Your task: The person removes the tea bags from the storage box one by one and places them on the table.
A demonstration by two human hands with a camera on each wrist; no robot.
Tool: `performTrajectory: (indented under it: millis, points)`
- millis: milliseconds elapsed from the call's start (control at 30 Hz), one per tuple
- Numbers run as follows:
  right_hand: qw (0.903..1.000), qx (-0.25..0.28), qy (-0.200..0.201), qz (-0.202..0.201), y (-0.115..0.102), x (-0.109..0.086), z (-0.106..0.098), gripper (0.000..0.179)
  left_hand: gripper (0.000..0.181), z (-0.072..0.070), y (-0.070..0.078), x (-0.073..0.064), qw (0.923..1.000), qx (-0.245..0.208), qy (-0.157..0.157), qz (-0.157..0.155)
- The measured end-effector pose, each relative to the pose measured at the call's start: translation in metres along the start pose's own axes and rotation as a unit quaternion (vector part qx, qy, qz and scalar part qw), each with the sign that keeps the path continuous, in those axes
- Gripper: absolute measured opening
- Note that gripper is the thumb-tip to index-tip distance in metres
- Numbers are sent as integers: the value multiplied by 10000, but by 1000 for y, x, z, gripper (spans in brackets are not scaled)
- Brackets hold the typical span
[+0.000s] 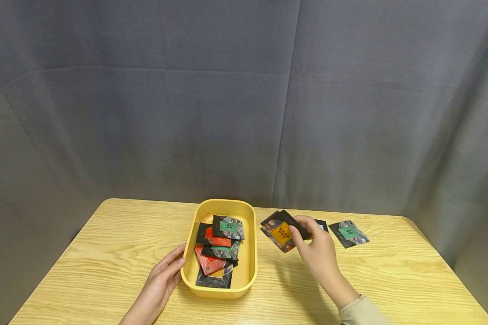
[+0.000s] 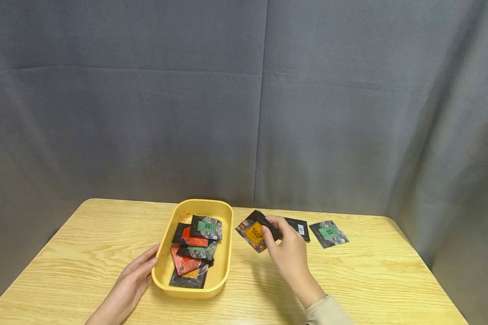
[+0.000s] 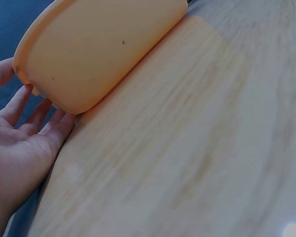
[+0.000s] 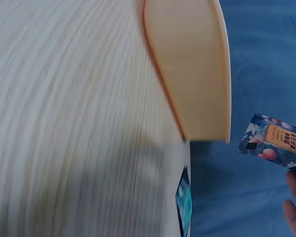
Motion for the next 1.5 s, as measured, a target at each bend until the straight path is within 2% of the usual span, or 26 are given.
performTrajectory:
  millis: [267, 500, 1033, 1500]
  points:
    - [9990, -369, 51, 252, 24, -6, -18, 21, 59, 0, -1, 1, 10000, 11, -5, 2]
    - [9973, -415, 11, 606, 44, -9, -32, 20, 59, 0, 0, 0, 10000, 17, -7, 3]
    - [9893, -770, 210, 1221, 89, -16, -57, 22, 58, 0, -1, 0, 9999, -11, -46, 97]
    - [9724, -1171, 115, 2016, 130, -24, -81, 29, 58, 0, -1, 0, 10000, 29, -19, 79]
Point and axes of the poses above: each hand's wrist, its own x-axis towards the middle knuckle, its own z-axis out of the palm, y = z × x, the point moved 1 cm from there along x, towards the middle knuckle, and after that the axes turned 13 degrees about -y, right-handed, at the moved point
